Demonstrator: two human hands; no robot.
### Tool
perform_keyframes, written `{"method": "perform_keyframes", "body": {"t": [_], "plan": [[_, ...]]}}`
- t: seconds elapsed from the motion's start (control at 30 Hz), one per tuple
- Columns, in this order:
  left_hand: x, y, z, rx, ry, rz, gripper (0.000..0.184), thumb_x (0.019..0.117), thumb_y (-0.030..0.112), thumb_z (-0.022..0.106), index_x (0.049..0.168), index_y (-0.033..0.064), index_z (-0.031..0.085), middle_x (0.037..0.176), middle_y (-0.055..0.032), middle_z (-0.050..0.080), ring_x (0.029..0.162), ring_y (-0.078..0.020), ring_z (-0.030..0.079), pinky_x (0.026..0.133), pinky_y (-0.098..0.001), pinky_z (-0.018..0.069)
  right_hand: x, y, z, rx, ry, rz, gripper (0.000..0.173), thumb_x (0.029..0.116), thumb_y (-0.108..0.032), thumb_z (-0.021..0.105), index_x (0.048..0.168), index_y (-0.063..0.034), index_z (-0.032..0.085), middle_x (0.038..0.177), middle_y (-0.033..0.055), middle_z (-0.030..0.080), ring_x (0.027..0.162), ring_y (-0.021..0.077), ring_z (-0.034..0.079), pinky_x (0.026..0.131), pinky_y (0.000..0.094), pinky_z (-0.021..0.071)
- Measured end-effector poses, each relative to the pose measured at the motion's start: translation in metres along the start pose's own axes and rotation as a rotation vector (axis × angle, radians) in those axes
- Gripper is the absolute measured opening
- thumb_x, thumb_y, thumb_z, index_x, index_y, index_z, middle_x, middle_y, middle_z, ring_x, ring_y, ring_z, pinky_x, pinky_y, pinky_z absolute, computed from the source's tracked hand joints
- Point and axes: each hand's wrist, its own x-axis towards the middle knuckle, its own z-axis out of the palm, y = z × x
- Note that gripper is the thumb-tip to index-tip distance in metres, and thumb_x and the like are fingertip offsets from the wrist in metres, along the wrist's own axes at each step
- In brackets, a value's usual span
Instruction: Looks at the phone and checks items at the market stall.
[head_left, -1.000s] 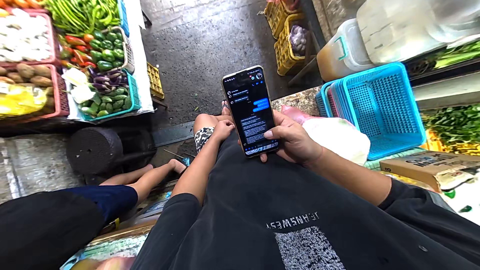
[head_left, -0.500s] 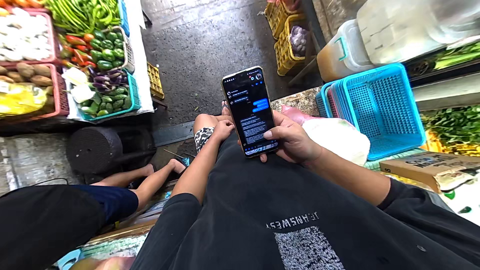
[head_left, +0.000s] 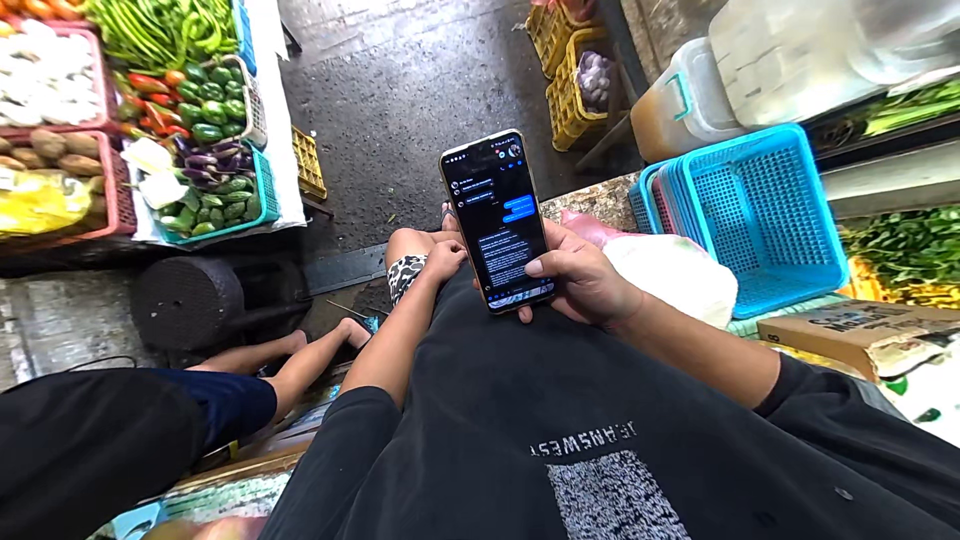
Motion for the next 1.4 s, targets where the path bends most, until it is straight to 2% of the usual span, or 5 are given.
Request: {"method": "perform_keyframes", "body": {"t": [1.4], "plan": [[-0.0041, 0.0047, -0.0012, 0.015, -0.002, -0.004, 0.03, 0.1086, 0.009, 0.046, 0.127, -0.01, 0.061, 0.127, -0.0302, 0.062, 0.123, -0.0389, 0.058, 0.108, -0.0526, 0.0413, 0.0009, 0.0027, -0.0026, 0.031, -0.006, 0.009, 0.046, 0.0958, -0.003, 0.04, 0.14, -0.0131, 0.047, 0.118, 0.0228, 0.067, 0.087, 0.0302, 0.074, 0.057, 0.0363, 0.0615]]}}
